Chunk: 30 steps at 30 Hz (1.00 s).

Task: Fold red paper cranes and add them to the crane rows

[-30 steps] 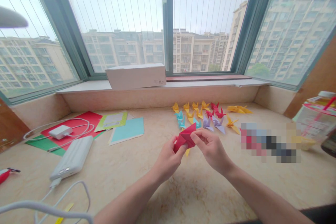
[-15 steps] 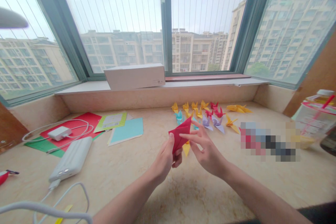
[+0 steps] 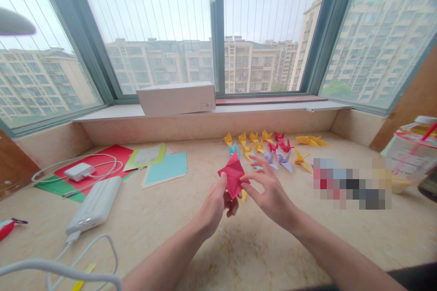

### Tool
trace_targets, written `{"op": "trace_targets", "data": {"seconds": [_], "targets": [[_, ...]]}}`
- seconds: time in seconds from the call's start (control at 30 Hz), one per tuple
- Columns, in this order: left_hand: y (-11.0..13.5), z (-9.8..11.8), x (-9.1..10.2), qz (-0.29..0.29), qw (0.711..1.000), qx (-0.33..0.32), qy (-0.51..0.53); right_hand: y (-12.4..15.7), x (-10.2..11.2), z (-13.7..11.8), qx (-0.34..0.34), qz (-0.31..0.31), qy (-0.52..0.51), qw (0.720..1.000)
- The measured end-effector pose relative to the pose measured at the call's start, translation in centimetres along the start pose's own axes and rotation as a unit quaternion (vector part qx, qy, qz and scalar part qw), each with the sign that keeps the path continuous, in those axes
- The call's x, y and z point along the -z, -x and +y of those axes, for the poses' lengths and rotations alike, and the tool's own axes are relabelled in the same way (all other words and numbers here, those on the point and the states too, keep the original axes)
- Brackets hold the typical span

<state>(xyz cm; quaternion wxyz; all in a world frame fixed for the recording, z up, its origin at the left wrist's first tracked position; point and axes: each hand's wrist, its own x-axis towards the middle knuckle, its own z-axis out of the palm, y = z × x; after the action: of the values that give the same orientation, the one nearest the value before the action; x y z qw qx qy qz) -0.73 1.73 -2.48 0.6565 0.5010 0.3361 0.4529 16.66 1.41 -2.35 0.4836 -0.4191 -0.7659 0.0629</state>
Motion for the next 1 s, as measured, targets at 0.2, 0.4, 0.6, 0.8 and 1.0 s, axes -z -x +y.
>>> {"op": "trace_targets", "data": {"seconds": [0.2,0.4,0.6,0.8,1.0], "targets": [[-0.1,-0.2,0.2,-0.001,1.000,-0.018,-0.008,-0.1,0.8,-0.9,0.160,-0.069,0.044,0.984],[0.0,-0.6,0.3,-0.032,0.999,-0.010,-0.014,-0.3,1.3,-1.3,0.193,-0.089,0.076,0.974],[0.4,-0.1,-0.3,-0.022,0.999,-0.021,-0.022,-0.2,1.3,-1.4,0.217,-0.078,0.092,0.969],[1.0,0.5,-1.0,-0.019,0.997,-0.061,-0.044,-0.3,1.4,-1.6,0.232,-0.061,0.089,0.967],[0.8,0.7,-1.0,-0.051,0.994,-0.054,-0.080,-0.2,1.2,-1.4,0.198,-0.043,0.018,0.979]]}}
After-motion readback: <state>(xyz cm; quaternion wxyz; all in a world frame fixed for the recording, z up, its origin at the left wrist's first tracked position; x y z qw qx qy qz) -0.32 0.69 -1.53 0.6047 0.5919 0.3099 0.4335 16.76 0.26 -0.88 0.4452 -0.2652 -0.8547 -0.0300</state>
